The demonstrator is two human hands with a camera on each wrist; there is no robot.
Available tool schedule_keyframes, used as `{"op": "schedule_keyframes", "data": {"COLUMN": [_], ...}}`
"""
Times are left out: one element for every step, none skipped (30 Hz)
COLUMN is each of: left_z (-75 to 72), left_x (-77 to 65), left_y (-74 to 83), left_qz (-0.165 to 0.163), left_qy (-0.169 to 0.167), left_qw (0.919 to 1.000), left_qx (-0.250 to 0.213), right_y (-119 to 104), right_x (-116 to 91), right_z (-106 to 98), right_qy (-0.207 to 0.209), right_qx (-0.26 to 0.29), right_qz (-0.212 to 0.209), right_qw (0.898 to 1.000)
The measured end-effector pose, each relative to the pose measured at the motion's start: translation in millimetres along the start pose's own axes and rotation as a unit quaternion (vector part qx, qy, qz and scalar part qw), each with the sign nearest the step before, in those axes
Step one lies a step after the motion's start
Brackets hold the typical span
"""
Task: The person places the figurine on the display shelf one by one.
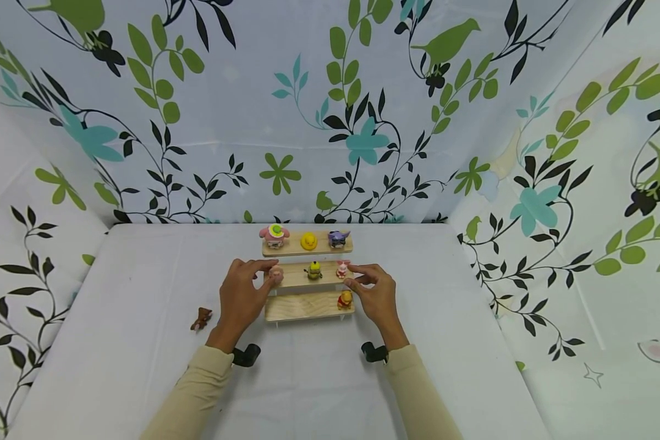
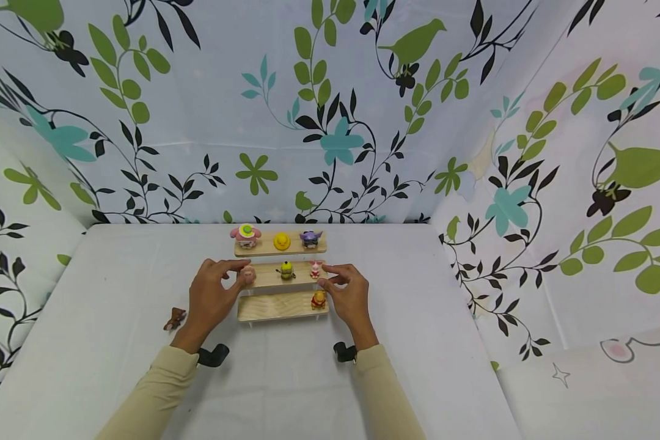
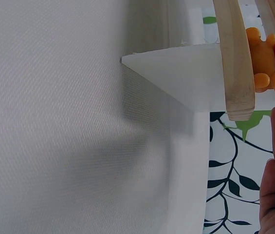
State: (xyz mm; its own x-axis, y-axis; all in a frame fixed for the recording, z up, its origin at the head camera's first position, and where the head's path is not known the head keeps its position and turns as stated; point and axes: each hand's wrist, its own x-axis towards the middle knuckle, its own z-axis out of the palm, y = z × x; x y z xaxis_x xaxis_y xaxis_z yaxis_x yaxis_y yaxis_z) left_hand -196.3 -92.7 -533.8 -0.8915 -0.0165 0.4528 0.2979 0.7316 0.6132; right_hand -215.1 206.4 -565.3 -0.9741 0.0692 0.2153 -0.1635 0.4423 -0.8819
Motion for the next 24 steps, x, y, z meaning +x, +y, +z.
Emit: {"op": "schedule_keyframes", "data": {"left_z": [-0.7, -1.1, -1.5, -2.0, -2.7, -3.2, -3.9, -4.5, -5.1, -5.5, -5.9, -6.1, -6.2, -6.1, -5.8, -5.4, -5.1, -4.6, -4.0, -3.5, -3.1, -2.9, -3.1, -3.5], "left_x": [-0.1, -0.1, -0.1, -0.1, -0.2, -0.2, -0.4, -0.4, -0.4, -0.3, -0.2, -0.2, -0.1, 0.1, 0.2, 0.3, 0.2, 0.3, 0.2, 0.2, 0.1, 0.0, -0.3, -0.5], "left_y": [0.7, 1.0, 1.4, 1.8, 2.4, 2.7, 2.9, 3.0, 3.1, 3.0, 3.0, 2.9, 2.8, 2.7, 2.4, 2.2, 2.0, 1.7, 1.2, 0.6, 0.0, -0.6, -1.1, -1.7], "left_qz": [-0.002, -0.003, -0.006, -0.008, -0.012, -0.015, -0.018, -0.021, -0.024, -0.024, -0.025, -0.024, -0.023, -0.021, -0.019, -0.019, -0.019, -0.02, -0.021, -0.023, -0.025, -0.026, -0.027, -0.027], "left_qy": [-0.002, -0.004, -0.006, -0.008, -0.011, -0.013, -0.015, -0.017, -0.019, -0.019, -0.02, -0.02, -0.02, -0.02, -0.019, -0.018, -0.017, -0.016, -0.014, -0.014, -0.013, -0.012, -0.01, -0.009], "left_qw": [1.0, 1.0, 0.9999, 0.9999, 0.9998, 0.9998, 0.9997, 0.9996, 0.9995, 0.9995, 0.9994, 0.9994, 0.9995, 0.9995, 0.9996, 0.9996, 0.9996, 0.9996, 0.9996, 0.9996, 0.9996, 0.9996, 0.9996, 0.9996], "left_qx": [-0.003, -0.005, -0.006, -0.008, -0.009, -0.008, -0.009, -0.009, -0.01, -0.01, -0.011, -0.011, -0.012, -0.012, -0.012, -0.011, -0.01, -0.009, -0.008, -0.007, -0.007, -0.005, -0.004, -0.003], "right_y": [-0.2, -0.3, -0.3, -0.6, -0.7, -0.8, -0.9, -1.1, -1.2, -1.6, -1.7, -1.8, -1.8, -1.8, -1.7, -1.8, -1.6, -1.7, -1.7, -1.9, -2.0, -2.2, -2.3, -2.5], "right_x": [-0.2, -0.4, -0.6, -0.7, -0.9, -0.9, -0.9, -1.0, -1.1, -1.0, -1.0, -1.0, -1.0, -1.0, -1.0, -1.0, -1.0, -0.9, -1.0, -1.1, -1.2, -1.3, -1.4, -1.4], "right_z": [0.2, 0.3, 0.5, 0.6, 0.6, 0.6, 0.6, 0.5, 0.5, 0.3, 0.1, 0.0, 0.0, -0.1, -0.2, -0.2, -0.3, -0.2, -0.3, -0.3, -0.4, -0.5, -0.6, -0.7], "right_qy": [0.001, 0.001, 0.002, 0.002, 0.003, 0.002, 0.002, 0.002, 0.002, 0.001, 0.001, 0.001, 0.0, 0.0, 0.0, 0.0, 0.0, 0.0, 0.0, 0.0, 0.0, 0.0, 0.0, 0.0], "right_qx": [-0.001, 0.0, -0.001, 0.001, 0.002, 0.004, 0.007, 0.01, 0.011, 0.015, 0.017, 0.018, 0.02, 0.02, 0.019, 0.019, 0.017, 0.016, 0.015, 0.014, 0.013, 0.013, 0.013, 0.012], "right_qz": [0.001, 0.001, 0.0, -0.001, -0.001, -0.001, -0.002, -0.003, -0.003, -0.002, -0.002, -0.002, -0.001, -0.001, -0.001, -0.001, -0.001, -0.002, -0.002, -0.002, -0.002, -0.001, -0.001, -0.001], "right_qw": [1.0, 1.0, 1.0, 1.0, 1.0, 1.0, 1.0, 1.0, 1.0, 1.0, 1.0, 1.0, 1.0, 1.0, 1.0, 1.0, 1.0, 1.0, 1.0, 1.0, 1.0, 1.0, 1.0, 1.0]}}
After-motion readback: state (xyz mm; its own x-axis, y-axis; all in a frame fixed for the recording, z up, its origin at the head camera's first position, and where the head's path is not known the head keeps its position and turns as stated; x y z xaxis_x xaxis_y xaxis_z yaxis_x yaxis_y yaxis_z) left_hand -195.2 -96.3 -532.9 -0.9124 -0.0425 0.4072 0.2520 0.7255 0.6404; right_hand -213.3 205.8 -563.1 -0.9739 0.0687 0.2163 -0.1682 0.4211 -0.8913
